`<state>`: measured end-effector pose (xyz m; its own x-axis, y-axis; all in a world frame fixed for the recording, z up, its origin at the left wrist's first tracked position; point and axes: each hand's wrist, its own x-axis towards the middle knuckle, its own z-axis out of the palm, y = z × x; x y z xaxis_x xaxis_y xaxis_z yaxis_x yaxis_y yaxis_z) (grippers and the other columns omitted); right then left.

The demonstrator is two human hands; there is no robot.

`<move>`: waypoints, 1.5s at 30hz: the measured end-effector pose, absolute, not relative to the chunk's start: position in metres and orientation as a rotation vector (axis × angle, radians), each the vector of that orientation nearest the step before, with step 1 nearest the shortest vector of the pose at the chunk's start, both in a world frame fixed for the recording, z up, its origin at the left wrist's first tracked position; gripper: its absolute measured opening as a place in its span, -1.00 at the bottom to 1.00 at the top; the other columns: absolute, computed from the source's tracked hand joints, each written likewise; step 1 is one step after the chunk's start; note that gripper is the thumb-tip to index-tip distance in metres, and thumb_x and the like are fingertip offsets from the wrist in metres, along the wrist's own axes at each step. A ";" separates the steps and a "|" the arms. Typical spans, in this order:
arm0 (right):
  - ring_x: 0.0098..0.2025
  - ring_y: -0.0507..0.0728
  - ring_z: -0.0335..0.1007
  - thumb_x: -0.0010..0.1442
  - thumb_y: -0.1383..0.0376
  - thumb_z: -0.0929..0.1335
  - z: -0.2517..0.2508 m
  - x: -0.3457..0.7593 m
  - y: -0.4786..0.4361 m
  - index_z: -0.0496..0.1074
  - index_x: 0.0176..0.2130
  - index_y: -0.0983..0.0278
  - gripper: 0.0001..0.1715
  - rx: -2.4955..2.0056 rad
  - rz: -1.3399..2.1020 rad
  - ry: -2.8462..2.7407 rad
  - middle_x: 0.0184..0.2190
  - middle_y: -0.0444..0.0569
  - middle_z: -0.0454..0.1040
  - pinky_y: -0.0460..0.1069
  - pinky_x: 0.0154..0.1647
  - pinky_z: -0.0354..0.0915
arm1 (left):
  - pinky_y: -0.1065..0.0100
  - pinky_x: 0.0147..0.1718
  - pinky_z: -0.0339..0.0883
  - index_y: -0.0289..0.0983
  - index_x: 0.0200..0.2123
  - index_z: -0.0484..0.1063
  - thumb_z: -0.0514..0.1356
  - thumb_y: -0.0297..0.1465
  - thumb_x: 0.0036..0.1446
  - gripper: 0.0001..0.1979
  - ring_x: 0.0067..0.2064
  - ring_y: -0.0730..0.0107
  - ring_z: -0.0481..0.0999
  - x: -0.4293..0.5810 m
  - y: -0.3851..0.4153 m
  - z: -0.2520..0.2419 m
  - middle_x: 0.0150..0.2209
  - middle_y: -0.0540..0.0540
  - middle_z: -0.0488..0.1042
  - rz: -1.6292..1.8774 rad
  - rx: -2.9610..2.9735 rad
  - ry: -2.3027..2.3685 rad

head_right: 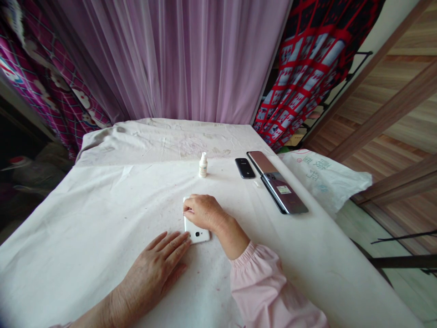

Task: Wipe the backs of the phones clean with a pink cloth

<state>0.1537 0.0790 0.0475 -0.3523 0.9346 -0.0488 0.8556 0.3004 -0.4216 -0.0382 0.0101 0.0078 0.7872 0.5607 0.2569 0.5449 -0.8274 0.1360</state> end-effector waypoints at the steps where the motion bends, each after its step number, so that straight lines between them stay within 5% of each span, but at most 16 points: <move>1: -0.22 0.04 0.41 0.15 0.33 0.34 0.047 0.155 0.079 0.52 -0.33 0.20 -0.87 -1.647 0.571 -2.355 -0.26 -0.12 0.53 -0.10 -0.19 0.18 | 0.09 0.09 0.30 -0.24 0.12 0.31 0.06 -0.31 0.29 -0.64 0.10 0.19 0.43 -0.038 0.010 0.008 0.13 -0.10 0.42 0.442 2.916 0.905; 45: -0.35 0.04 0.44 0.01 0.35 0.37 0.061 0.184 0.081 0.56 -0.38 0.20 -0.86 -1.860 0.749 -2.303 -0.40 -0.14 0.58 -0.13 -0.38 0.18 | 0.01 0.16 0.15 -0.17 0.06 0.37 0.01 -0.29 0.33 -0.70 -0.01 0.24 0.50 -0.042 0.011 0.013 0.04 -0.06 0.50 0.478 2.959 0.950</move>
